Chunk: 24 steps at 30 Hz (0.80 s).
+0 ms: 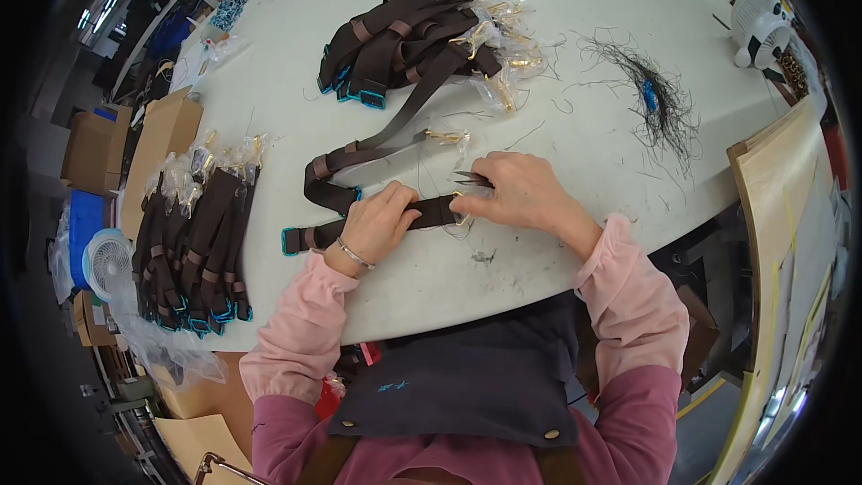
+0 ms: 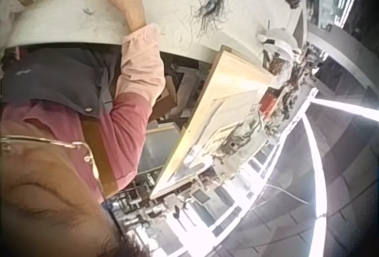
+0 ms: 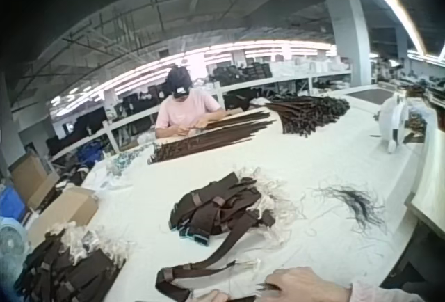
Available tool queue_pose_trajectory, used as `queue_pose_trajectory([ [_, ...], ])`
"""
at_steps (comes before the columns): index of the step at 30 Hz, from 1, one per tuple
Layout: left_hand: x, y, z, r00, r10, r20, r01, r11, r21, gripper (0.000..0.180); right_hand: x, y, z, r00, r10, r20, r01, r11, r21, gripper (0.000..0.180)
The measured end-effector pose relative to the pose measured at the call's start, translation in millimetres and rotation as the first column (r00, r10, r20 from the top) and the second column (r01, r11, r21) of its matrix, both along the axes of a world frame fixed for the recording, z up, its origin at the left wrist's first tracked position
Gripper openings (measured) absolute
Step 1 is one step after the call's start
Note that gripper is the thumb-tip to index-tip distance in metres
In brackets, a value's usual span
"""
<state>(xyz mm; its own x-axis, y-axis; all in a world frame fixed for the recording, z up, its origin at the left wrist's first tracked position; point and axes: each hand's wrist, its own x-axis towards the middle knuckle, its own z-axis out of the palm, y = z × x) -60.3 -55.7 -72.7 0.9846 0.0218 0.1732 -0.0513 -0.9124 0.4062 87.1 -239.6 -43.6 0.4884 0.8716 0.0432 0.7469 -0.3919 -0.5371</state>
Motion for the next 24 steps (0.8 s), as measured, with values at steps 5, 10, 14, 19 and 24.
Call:
queue_pose_trajectory([
  [5, 0, 0, -8, 0.994, -0.038, 0.102, 0.035, 0.999, 0.035, 0.018, -2, -6, -16, 0.999, -0.048, -0.011, 0.049, 0.995, 0.081, 0.02],
  [10, 2, 5, 1, 0.993, -0.092, 0.073, 0.085, 0.992, 0.089, 0.02, 11, -16, 5, 0.981, -0.116, -0.158, 0.086, 0.979, -0.185, 0.018],
  [14, 9, -7, 23, 0.988, -0.113, 0.103, 0.1, 0.988, 0.121, 0.023, 9, -17, -3, 0.989, -0.083, -0.124, 0.063, 0.987, -0.151, 0.017],
  [19, 10, -12, 14, 0.994, -0.082, 0.076, 0.09, 0.991, -0.102, 0.024, 0, -26, -7, 0.991, 0.121, 0.057, -0.129, 0.974, 0.188, 0.013],
  [24, -5, -17, 5, 0.959, -0.197, 0.204, 0.194, 0.98, 0.032, 0.025, -10, -34, 5, 0.914, 0.403, -0.051, -0.382, 0.895, 0.229, 0.016],
])
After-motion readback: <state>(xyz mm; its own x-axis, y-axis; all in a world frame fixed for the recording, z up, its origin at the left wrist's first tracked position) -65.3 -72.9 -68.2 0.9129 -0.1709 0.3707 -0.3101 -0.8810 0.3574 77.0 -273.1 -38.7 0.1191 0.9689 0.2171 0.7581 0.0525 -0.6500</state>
